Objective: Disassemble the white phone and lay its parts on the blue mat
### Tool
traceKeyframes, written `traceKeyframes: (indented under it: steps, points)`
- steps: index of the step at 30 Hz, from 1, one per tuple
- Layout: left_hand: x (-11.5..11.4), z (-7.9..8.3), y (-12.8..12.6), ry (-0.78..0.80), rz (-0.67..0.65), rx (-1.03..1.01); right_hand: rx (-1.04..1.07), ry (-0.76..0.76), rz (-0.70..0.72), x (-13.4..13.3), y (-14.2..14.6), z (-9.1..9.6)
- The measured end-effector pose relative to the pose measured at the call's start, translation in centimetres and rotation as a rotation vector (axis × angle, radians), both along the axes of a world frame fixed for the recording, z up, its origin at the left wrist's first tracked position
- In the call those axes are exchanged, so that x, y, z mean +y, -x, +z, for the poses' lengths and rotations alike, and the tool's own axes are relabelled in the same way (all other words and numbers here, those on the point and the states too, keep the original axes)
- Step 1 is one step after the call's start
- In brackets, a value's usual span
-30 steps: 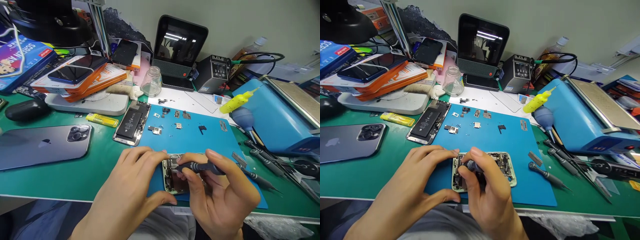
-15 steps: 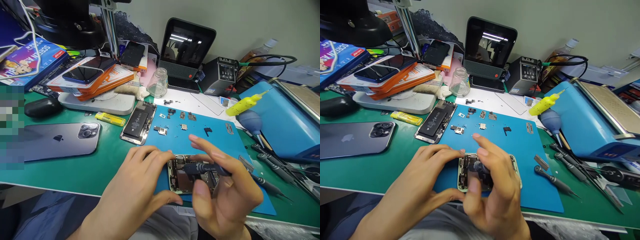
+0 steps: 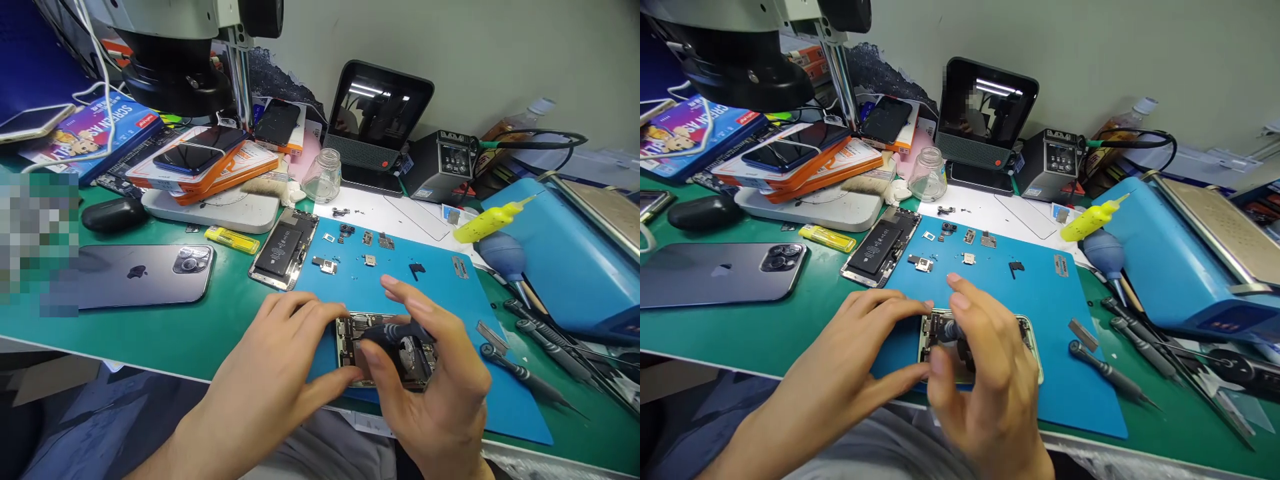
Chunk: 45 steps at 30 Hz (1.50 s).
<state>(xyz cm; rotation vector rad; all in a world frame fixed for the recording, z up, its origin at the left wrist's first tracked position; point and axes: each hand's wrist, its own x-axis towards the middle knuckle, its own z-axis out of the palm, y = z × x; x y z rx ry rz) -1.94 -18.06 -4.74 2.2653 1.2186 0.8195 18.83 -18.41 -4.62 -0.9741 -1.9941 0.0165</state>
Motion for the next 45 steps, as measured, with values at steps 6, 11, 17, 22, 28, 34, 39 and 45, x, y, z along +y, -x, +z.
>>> traceKeyframes:
  steps: [6, 11, 17, 22, 28, 34, 39, 45]
  points:
    - [-0.1, -0.3, 0.0, 0.028, 0.016, -0.02, 0.063, 0.023, 0.021, -0.2, -0.3, -0.3]
    - [0.0, -0.3, -0.2, 0.008, 0.018, -0.025, 0.133, 0.046, -0.044, -0.6, -0.4, -0.9]
    - [0.1, -0.4, -0.3, 0.006, 0.012, -0.04, 0.124, 0.03, -0.09, -0.9, -0.2, -0.9]
    - [0.2, 0.0, -0.4, -0.003, 0.004, -0.017, 0.182, 0.108, -0.129, -1.2, 0.0, -1.0]
    - [0.7, 0.7, -0.6, 0.017, -0.047, 0.019, 0.439, 0.228, -0.082, -1.0, 0.4, -0.1]
    - [1.0, 0.0, -0.7, -0.01, -0.025, -0.054, 0.5, 0.293, 0.006, -0.6, 0.6, 0.4]
    - [1.3, 0.0, -1.0, -0.034, 0.008, -0.052, 0.495, 0.193, -0.115, 0.1, 0.5, 0.2]
    - [1.4, -0.4, -1.5, -0.103, 0.044, -0.041, 0.312, 0.162, -0.171, 0.1, 0.3, -1.0]
